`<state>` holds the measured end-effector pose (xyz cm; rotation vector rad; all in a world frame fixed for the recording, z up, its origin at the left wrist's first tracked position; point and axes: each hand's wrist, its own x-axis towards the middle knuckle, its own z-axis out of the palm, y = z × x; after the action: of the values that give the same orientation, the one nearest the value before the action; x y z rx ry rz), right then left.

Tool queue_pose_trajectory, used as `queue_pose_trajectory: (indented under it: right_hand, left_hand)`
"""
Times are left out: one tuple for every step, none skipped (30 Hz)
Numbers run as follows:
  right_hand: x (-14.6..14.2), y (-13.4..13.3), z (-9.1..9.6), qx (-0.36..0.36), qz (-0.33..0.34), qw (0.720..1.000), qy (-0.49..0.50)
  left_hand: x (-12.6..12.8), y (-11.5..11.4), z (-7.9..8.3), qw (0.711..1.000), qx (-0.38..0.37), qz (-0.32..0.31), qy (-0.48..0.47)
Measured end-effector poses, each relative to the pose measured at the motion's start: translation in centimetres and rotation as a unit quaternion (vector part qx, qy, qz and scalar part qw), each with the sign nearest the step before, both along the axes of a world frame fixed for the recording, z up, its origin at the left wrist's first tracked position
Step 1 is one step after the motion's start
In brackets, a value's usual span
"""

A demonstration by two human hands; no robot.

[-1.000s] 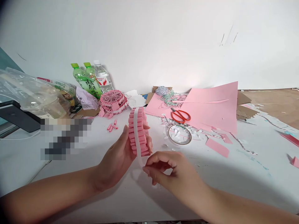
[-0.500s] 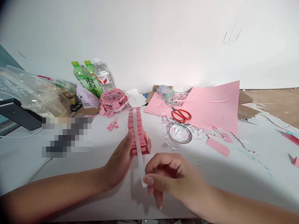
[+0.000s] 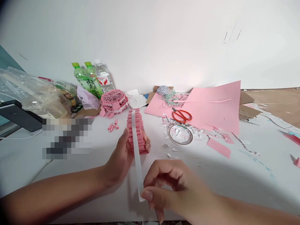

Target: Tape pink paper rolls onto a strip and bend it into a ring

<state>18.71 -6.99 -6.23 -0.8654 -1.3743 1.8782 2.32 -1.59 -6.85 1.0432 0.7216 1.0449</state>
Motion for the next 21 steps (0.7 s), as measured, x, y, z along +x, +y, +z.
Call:
queue_pose_trajectory:
  right_hand:
    - [0.0,0.0,-0.2,0.005,0.005,1.0,-0.006]
    - [0.0,0.0,-0.4,0.013,0.008,1.0,-0.01]
    - [0.0,0.0,-0.6,0.021,0.008,1.0,-0.013]
    - [0.1,0.0,-0.8,0.03,0.01,0.999,-0.017]
    - [0.1,0.0,-1.0,0.039,0.007,0.999,-0.026]
    - [0.1,0.0,-1.1,0.046,0.005,0.998,-0.036]
    - [0.0,0.0,-1.1,0.051,0.004,0.997,-0.051]
    - [0.0,0.0,-1.1,0.057,0.001,0.996,-0.065]
    - [-0.1,0.0,-1.1,0.061,-0.006,0.995,-0.078]
    - [-0.2,0.1,-1.0,0.065,-0.011,0.994,-0.087]
    - [-0.4,0.1,-0.9,0.066,-0.018,0.993,-0.091]
    - [-0.5,0.2,-0.7,0.067,-0.022,0.993,-0.091]
    - [-0.6,0.2,-0.6,0.067,-0.027,0.993,-0.09]
    - [-0.7,0.3,-0.5,0.069,-0.028,0.993,-0.087]
    - [-0.7,0.3,-0.5,0.07,-0.028,0.994,-0.085]
    - [-0.7,0.3,-0.4,0.07,-0.028,0.994,-0.083]
    - [-0.8,0.3,-0.4,0.07,-0.027,0.994,-0.082]
    - [-0.8,0.3,-0.5,0.069,-0.026,0.994,-0.084]
    - [-0.8,0.3,-0.5,0.066,-0.025,0.994,-0.083]
    - [-0.8,0.3,-0.6,0.063,-0.022,0.995,-0.08]
    - [-0.8,0.3,-0.7,0.061,-0.021,0.995,-0.077]
  left_hand:
    - [0.0,0.0,0.1,1.0,0.005,-0.007,-0.001]
    - [0.0,-0.1,0.3,1.0,0.013,-0.013,0.0]
    - [0.0,-0.1,0.4,1.0,0.02,-0.017,0.0]
    - [0.0,-0.2,0.6,1.0,0.024,-0.019,0.0]
    - [0.0,-0.2,0.8,0.999,0.03,-0.017,0.0]
    - [-0.1,-0.3,1.0,0.999,0.037,-0.015,0.001]
    - [-0.1,-0.4,1.3,0.999,0.04,-0.014,0.003]
    - [-0.1,-0.5,1.5,0.999,0.04,-0.017,0.003]
    - [-0.2,-0.5,1.7,0.999,0.037,-0.019,0.002]
    - [-0.2,-0.6,1.9,0.999,0.031,-0.022,0.0]
    - [-0.3,-0.7,2.1,0.999,0.024,-0.025,-0.002]
    - [-0.4,-0.8,2.2,0.999,0.019,-0.028,-0.004]
    - [-0.4,-0.9,2.4,0.999,0.017,-0.029,-0.006]
    - [-0.5,-1.0,2.5,0.999,0.019,-0.03,-0.008]
    - [-0.5,-1.1,2.6,0.999,0.022,-0.031,-0.01]
    - [-0.5,-1.2,2.7,0.999,0.026,-0.032,-0.013]
    - [-0.5,-1.3,2.8,0.999,0.03,-0.033,-0.015]
    - [-0.5,-1.4,2.9,0.999,0.033,-0.033,-0.014]
    - [-0.5,-1.5,3.0,0.999,0.035,-0.034,-0.012]
    - [-0.4,-1.6,3.0,0.999,0.036,-0.036,-0.01]
    - [-0.4,-1.6,3.1,0.999,0.037,-0.039,-0.009]
